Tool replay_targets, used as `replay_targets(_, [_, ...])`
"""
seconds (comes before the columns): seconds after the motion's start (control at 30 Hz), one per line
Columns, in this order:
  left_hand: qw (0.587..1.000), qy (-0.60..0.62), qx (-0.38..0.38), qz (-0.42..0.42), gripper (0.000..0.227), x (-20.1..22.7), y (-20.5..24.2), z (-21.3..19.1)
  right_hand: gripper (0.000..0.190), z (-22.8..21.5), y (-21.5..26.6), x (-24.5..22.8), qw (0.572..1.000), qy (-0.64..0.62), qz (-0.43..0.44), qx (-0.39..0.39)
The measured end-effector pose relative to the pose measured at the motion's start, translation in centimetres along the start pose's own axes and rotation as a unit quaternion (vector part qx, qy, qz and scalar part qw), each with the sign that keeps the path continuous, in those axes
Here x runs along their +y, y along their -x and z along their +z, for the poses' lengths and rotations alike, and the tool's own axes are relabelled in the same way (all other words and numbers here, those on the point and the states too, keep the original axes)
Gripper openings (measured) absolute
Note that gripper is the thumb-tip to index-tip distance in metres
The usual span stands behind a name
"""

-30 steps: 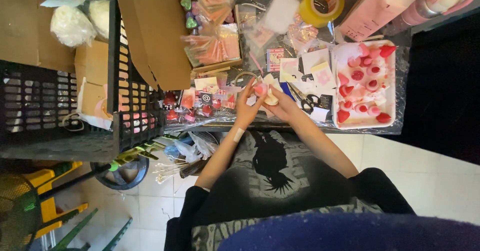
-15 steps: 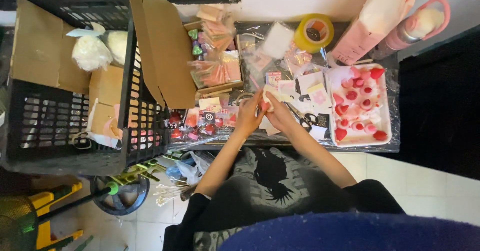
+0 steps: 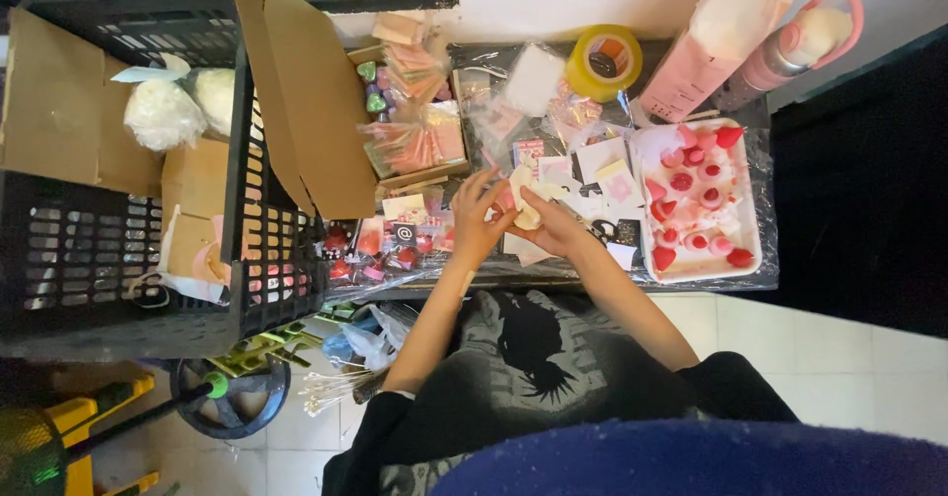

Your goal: The person assembles small decorative packages by hand, placing items onto cardstock backings and securing them.

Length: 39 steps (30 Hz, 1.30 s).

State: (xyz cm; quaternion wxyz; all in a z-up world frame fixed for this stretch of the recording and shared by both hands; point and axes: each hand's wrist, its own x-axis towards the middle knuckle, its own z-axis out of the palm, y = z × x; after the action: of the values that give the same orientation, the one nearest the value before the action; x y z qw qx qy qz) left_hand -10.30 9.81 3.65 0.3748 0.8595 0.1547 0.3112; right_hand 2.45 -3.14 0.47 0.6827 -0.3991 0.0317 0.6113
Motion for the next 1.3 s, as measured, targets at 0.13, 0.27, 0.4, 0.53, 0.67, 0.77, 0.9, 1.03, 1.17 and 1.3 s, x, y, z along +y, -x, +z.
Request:
replay_targets(0.13, [0.999, 0.008, -0.033, -0.003, 0.050, 0.1, -0.3, -0.2, 0.042, -3.3, -1.8, 1.7, 0.999, -0.046, 0.028, -0.003])
replay_targets(0.27, [0.996, -0.016, -0.070, 0.052, 0.060, 1.1, -0.8, -1.4, 0.036, -2.2, -1.3, 1.8, 0.977, -0.162, 0.011, -0.136])
replay_targets(0.4, [0.997, 0.051, -0.052, 0.004, 0.074, 1.0, -0.8, -1.0, 0.047, -0.7, -1.6, 0.9, 0.978, -0.197, 0.006, -0.063])
replay_targets(0.53, [0.995, 0.034, -0.081, 0.038, 0.069, -0.7, 0.5, 0.0, 0.052, -2.2, -2.0, 1.6, 0.982, -0.149, -0.013, -0.114])
replay_targets(0.67, [0.998, 0.021, -0.048, 0.015, 0.066, 0.4, -0.1, 0.0, 0.048, 0.5, -0.7, 0.6, 0.990, -0.115, -0.014, -0.082])
replay_targets(0.77, [0.999, -0.022, -0.029, 0.027, 0.058, 1.3, -1.0, -0.6, 0.044, 0.0, -0.7, 1.2, 0.995, -0.083, -0.006, -0.048])
replay_targets(0.9, [0.997, -0.030, -0.051, 0.053, 0.055, 1.3, -1.1, -0.5, 0.037, -5.4, -3.1, 4.8, 0.979, -0.130, -0.048, -0.148])
replay_targets(1.03, [0.994, -0.061, -0.039, 0.077, 0.056, 1.5, -1.7, 0.1, 0.035, -5.2, -3.2, 4.4, 0.991, -0.111, -0.060, -0.048])
replay_targets(1.17, [0.995, -0.085, -0.028, 0.044, 0.057, 0.8, -1.8, 1.3, 0.043, -2.9, -2.0, 1.8, 0.994, -0.087, -0.060, 0.037])
replay_targets(1.3, [0.998, 0.039, -0.041, -0.040, 0.061, -1.1, -2.0, 2.0, 0.049, -2.0, -0.6, 0.7, 0.994, -0.093, -0.015, -0.047])
